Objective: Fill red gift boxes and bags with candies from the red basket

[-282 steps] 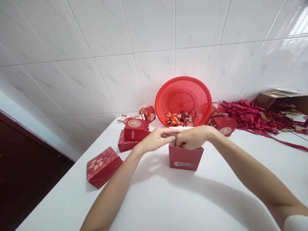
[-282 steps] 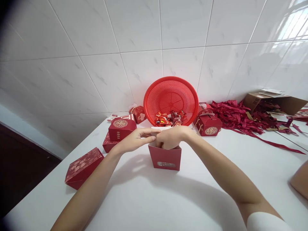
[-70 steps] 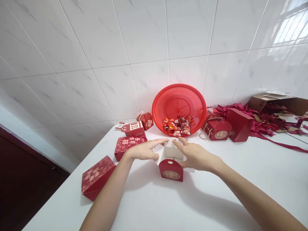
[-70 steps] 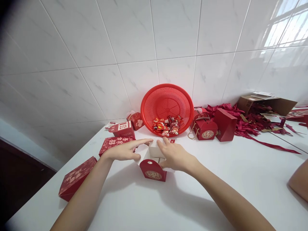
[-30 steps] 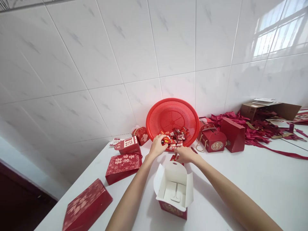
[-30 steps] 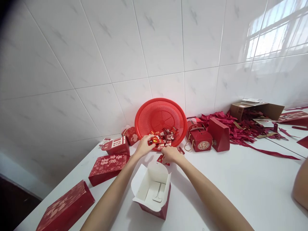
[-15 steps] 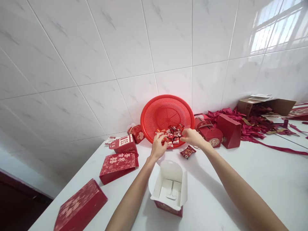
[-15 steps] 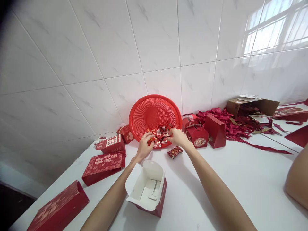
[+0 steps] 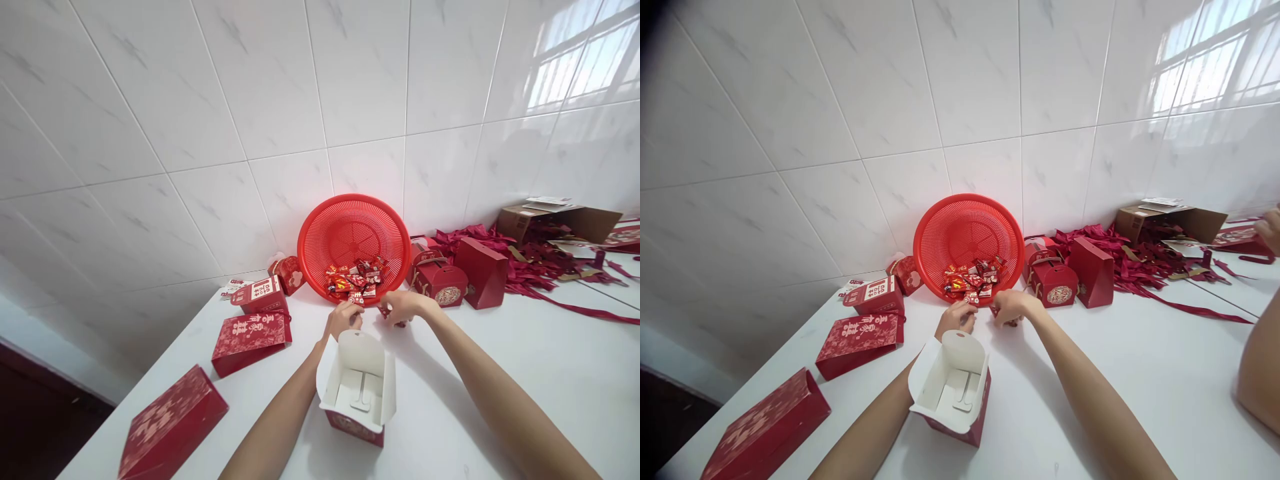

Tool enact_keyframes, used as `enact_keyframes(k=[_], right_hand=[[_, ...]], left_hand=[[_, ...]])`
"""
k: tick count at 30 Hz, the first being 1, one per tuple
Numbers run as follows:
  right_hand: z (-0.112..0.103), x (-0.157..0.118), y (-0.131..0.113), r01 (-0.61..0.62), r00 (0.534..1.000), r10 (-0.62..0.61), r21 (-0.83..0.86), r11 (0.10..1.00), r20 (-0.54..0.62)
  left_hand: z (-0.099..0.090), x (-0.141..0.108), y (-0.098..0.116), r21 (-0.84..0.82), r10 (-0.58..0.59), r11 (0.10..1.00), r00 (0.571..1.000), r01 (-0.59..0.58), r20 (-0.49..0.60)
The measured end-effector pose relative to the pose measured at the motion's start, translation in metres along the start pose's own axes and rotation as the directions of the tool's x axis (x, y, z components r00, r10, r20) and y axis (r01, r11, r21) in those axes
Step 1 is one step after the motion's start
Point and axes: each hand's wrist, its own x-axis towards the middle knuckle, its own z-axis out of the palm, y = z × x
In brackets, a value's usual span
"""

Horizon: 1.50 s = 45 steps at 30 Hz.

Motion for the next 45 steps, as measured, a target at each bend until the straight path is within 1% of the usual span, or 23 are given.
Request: enact_keyframes(k=[1,2,3,4,5,6,7,8,9,10,11,13,14,16,18,23,26,29,32,34,36,39,45], right_hand=[[-0.003,0.001,0.004,0.031,0.999,-0.034,0.128,0.991,0.015],[-0.005,0.002,0.007,0.067,0.998,-0.067,0.247,0.967,-0.01],[-0.006,0.004,0.009,0.114,0.992,-0.09,0.343,0.933,-0.084],[-0.006,0.008,0.01,0.177,0.975,-0.101,0.418,0.891,-0.197],[-0.005,0.012,0.01,0.256,0.941,-0.104,0.477,0.841,-0.322],[-0.003,0.018,0.009,0.342,0.897,-0.105,0.523,0.781,-0.43],[0.0,0.023,0.008,0.425,0.854,-0.113,0.554,0.716,-0.509],[0.003,0.029,0.007,0.491,0.82,-0.131,0.567,0.661,-0.557],[0.007,0.034,0.005,0.532,0.8,-0.16,0.56,0.635,-0.579],[0.012,0.039,0.005,0.542,0.791,-0.196,0.516,0.663,-0.579],[0.016,0.043,0.004,0.525,0.791,-0.228,0.436,0.731,-0.568],[0.025,0.049,0.005,0.444,0.794,-0.267,0.221,0.868,-0.545],[0.029,0.051,0.006,0.397,0.799,-0.275,0.126,0.909,-0.536],[0.036,0.052,0.007,0.333,0.802,-0.272,0.021,0.943,-0.531],[0.041,0.053,0.008,0.294,0.801,-0.26,-0.024,0.956,-0.54],[0.046,0.055,0.009,0.214,0.8,-0.237,-0.107,0.971,-0.551],[0.048,0.056,0.007,0.166,0.808,-0.215,-0.137,0.977,-0.549],[0.051,0.058,0.003,0.109,0.801,-0.167,-0.135,0.985,-0.575],[0.054,0.06,0.0,0.061,0.782,-0.118,-0.113,0.992,-0.612],[0.054,0.062,-0.001,0.046,0.767,-0.081,-0.072,0.996,-0.637],[0.053,0.065,-0.001,0.032,0.75,-0.038,-0.022,0.999,-0.661],[0.051,0.07,-0.001,0.009,0.723,0.005,0.017,1.0,-0.69],[0.057,0.077,0.0,-0.002,0.694,0.028,0.036,0.999,-0.719]], left_hand=[[0.001,0.0,0.001,0.01,-0.019,1.0,1.0,0.019,-0.006],[0.002,0.0,0.001,0.018,-0.038,0.999,0.999,0.039,-0.012],[0.002,0.001,0.002,0.022,-0.054,0.998,0.998,0.054,-0.012],[0.002,0.001,0.003,0.019,-0.059,0.998,0.998,0.059,-0.002],[0.002,0.002,0.003,0.011,-0.052,0.999,0.999,0.051,0.018],[0.001,0.002,0.003,0.001,-0.038,0.999,0.999,0.037,0.036],[0.0,0.002,0.002,-0.01,-0.021,1.0,0.998,0.021,0.053],[0.0,0.002,0.002,-0.018,-0.009,1.0,0.998,0.01,0.062],[0.0,0.002,0.001,-0.022,-0.002,1.0,0.998,0.004,0.065],[0.0,0.002,0.0,-0.022,-0.002,1.0,0.998,0.003,0.061],[0.0,0.002,-0.001,-0.018,0.0,1.0,0.999,0.001,0.055],[0.001,0.001,-0.003,-0.005,0.015,1.0,0.999,-0.015,0.04],[0.002,0.001,-0.004,0.001,0.027,1.0,0.999,-0.027,0.033],[0.004,0.0,-0.006,0.005,0.047,0.999,0.999,-0.047,0.013],[0.005,0.001,-0.007,0.006,0.049,0.999,0.999,-0.049,-0.011],[0.007,0.004,-0.009,0.097,-0.003,0.995,0.996,0.011,-0.084],[0.007,0.005,-0.009,0.171,0.011,0.985,0.999,-0.005,-0.037],[0.006,0.004,-0.006,0.233,0.019,0.972,1.0,-0.017,-0.006],[0.005,0.003,-0.003,0.292,-0.033,0.955,0.997,0.053,-0.074],[0.003,0.003,0.0,0.317,-0.084,0.94,0.987,0.125,-0.139],[0.002,0.004,0.002,0.328,-0.119,0.929,0.978,0.17,-0.171],[-0.001,0.007,0.004,0.321,-0.132,0.93,0.978,0.178,-0.16],[-0.01,0.01,0.01,0.3,-0.167,0.934,0.98,0.191,-0.104]])
